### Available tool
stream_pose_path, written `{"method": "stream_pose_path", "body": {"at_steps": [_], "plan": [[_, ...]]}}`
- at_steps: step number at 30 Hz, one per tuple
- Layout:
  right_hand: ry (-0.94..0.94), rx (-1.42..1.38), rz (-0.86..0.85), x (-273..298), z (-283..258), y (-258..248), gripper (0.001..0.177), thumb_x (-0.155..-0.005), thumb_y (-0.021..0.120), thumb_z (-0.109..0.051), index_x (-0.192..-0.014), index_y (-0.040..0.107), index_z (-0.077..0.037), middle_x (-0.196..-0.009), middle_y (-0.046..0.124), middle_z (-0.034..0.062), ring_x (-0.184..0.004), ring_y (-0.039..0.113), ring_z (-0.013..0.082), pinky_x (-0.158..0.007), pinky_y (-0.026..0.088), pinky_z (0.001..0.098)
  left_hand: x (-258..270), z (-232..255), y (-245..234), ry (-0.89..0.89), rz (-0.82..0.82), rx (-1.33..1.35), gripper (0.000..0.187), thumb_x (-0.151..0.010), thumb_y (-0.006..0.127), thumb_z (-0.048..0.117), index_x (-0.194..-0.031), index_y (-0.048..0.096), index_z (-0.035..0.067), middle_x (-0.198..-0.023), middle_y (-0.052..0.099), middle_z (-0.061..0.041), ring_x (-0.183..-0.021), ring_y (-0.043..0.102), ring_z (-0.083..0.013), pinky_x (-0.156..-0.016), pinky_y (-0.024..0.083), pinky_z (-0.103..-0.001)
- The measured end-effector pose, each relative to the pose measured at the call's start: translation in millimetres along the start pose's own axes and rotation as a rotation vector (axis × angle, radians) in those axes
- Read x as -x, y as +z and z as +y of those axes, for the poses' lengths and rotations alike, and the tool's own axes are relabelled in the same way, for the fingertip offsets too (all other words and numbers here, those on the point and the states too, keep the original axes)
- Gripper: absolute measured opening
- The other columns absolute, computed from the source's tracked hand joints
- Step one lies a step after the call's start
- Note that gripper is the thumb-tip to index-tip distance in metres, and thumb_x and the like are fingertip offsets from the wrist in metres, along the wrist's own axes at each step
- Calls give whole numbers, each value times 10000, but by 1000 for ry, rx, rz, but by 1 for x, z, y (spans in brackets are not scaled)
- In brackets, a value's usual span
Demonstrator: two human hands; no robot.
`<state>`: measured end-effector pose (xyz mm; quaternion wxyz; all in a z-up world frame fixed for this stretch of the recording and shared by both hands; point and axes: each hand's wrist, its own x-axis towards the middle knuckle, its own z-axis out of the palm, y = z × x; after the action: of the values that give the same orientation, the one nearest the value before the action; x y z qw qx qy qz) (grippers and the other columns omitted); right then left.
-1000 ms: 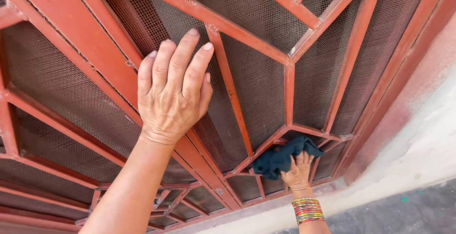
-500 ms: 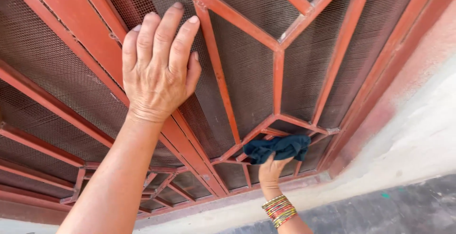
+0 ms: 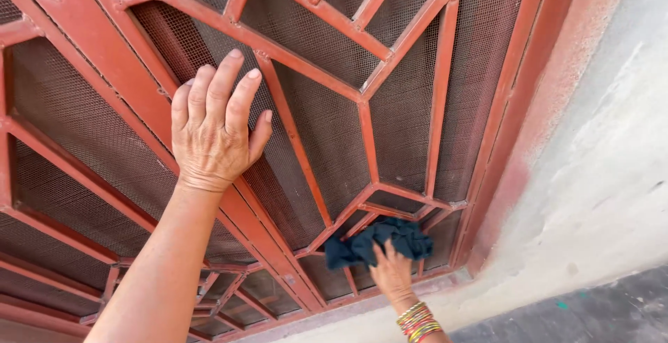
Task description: The person wipes the red metal window grille with a dark cloth, moving systematically across the frame and mesh sections. The hands remain in view throughout, cleaning the grille's bars and decorative cutouts.
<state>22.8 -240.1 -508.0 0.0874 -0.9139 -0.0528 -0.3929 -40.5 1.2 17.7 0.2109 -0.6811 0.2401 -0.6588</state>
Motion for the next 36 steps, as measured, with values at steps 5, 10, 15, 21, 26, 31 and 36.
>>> {"method": "stream_pose_path", "body": {"at_steps": [5, 10, 15, 21, 26, 31, 36], "plan": [[168, -47, 82, 11, 62, 20, 636, -801, 610, -432, -1299, 616, -35, -1530, 436, 296, -1174, 544, 516, -1063, 386, 680, -2, 2, -1, -13, -27, -18, 419, -1083, 602, 411, -1414, 628, 155, -1511, 603, -72, -1240, 652, -304, -1039, 468, -425], [115, -395, 258, -4, 37, -20, 594, -898, 518, -141, -1468, 453, 12, -1635, 218, 368, -1408, 323, 659, -1183, 274, 667, -5, 4, -3, -16, -53, -33, 416, -1089, 575, 418, -1408, 647, 160, -1486, 631, -59, -1227, 660, -291, -1034, 456, -413], [192, -592, 256, 3, 17, -31, 646, -1058, 450, -280, -1604, 267, 13, -1674, 176, 311, -1524, 259, 535, -1255, 238, 520, -5, 4, -2, -9, -45, -24, 412, -1099, 578, 404, -1413, 650, 147, -1476, 641, -65, -1222, 661, -300, -1025, 460, -420], [319, -809, 187, 18, -7, -31, 636, -973, 555, -173, -1542, 346, 17, -1606, 321, 278, -1488, 347, 465, -1243, 266, 464, -7, 5, -4, -7, -26, -56, 405, -1097, 560, 393, -1410, 633, 145, -1470, 652, -65, -1209, 675, -291, -1013, 467, -414], [152, -269, 109, 24, 23, -27, 656, -940, 599, -358, -1456, 476, 28, -1446, 540, 260, -1275, 544, 453, -1032, 383, 601, -8, 2, -5, 19, -6, -53, 417, -1088, 567, 376, -1431, 626, 146, -1465, 650, -70, -1202, 685, -265, -1005, 456, -392], [161, -81, -30, -13, 81, -75, 778, -794, 548, -362, -1520, 440, -103, -1661, 288, 192, -1470, 365, 360, -1208, 102, 732, -7, 1, -7, 23, -22, -43, 417, -1078, 606, 363, -1438, 621, 152, -1468, 634, -69, -1201, 684, -259, -991, 471, -390], [196, 101, -188, -6, 79, -50, 848, -553, 824, -342, -1310, 639, -8, -1662, 346, 165, -1474, 393, 383, -1262, 189, 646, -7, 3, -6, 22, -20, -61, 402, -1087, 581, 353, -1429, 623, 145, -1466, 644, -66, -1204, 676, -250, -1001, 461, -384]]}}
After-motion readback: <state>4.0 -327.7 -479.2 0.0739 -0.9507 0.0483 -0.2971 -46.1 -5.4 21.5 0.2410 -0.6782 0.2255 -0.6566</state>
